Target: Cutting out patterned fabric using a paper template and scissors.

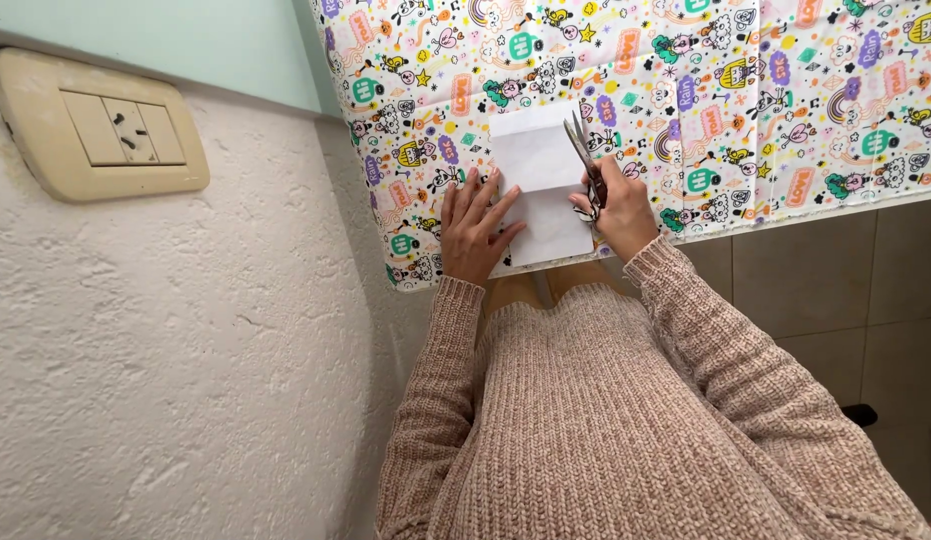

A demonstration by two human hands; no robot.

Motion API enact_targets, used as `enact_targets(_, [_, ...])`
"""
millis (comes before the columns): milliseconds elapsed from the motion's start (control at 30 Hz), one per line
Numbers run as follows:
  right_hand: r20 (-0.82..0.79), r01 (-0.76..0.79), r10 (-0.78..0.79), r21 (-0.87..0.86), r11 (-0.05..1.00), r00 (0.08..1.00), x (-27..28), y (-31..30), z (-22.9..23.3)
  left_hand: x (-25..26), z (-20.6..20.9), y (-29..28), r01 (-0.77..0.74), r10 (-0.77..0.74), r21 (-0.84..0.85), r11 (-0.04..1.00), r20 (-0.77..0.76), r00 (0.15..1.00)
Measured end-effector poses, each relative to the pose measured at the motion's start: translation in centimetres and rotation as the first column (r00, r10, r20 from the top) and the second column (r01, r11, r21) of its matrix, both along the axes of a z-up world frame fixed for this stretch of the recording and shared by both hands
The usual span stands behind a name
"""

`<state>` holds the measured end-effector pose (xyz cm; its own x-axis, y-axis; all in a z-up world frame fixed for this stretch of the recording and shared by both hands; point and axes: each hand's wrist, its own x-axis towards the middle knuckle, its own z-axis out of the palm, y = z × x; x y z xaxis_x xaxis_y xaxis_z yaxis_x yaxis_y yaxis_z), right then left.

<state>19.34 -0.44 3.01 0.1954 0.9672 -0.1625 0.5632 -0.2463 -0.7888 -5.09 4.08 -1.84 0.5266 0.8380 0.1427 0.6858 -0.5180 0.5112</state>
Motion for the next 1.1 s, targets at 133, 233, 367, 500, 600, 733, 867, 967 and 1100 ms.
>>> enact_targets(133, [0.001,0.006,-0.006,-0.03,1.0,1.0,0.0,0.0,0.2,0.0,0.0,0.0,0.009,-0.009,0.006,1.0,-0.002,1.0])
enact_targets(233, [-0.001,0.002,-0.002,-0.041,0.999,1.0,0.0,-0.1,0.0,0.0,0.3,0.1,0.016,-0.016,0.014,1.0,0.001,1.0])
enact_targets(367, [0.006,-0.014,0.014,0.012,1.0,1.0,0.0,-0.2,-0.1,0.1,0.5,0.1,0.019,-0.019,0.009,1.0,-0.002,1.0])
enact_targets(500, [0.005,-0.015,0.015,0.022,1.0,1.0,0.0,-0.2,0.0,0.1,0.7,0.1,0.022,-0.022,0.005,1.0,-0.016,1.0])
enact_targets(600, [0.071,-0.016,0.01,0.081,0.997,0.997,0.2,-0.6,-0.2,0.1,0.8,0.2,0.029,-0.029,0.001,1.0,-0.025,0.999])
enact_targets(733, [0.043,0.102,-0.105,0.071,0.992,0.994,0.0,-1.1,1.8,0.1,0.8,0.2,0.028,-0.028,0.005,1.0,-0.029,0.999])
enact_targets(867, [-0.118,0.194,-0.195,-0.024,0.981,0.974,0.0,-1.4,2.3,0.2,0.5,0.1,0.026,-0.026,0.005,1.0,-0.033,0.999])
enact_targets(967, [-0.145,0.216,-0.221,-0.046,0.975,0.964,0.0,-1.9,1.9,0.2,0.6,0.0,0.031,-0.03,0.011,0.999,-0.048,0.998])
enact_targets(1100, [-0.154,0.255,-0.259,-0.047,0.966,0.953,-0.1,-2.3,1.7,0.3,0.7,0.2,0.038,-0.037,0.023,0.999,-0.071,0.997])
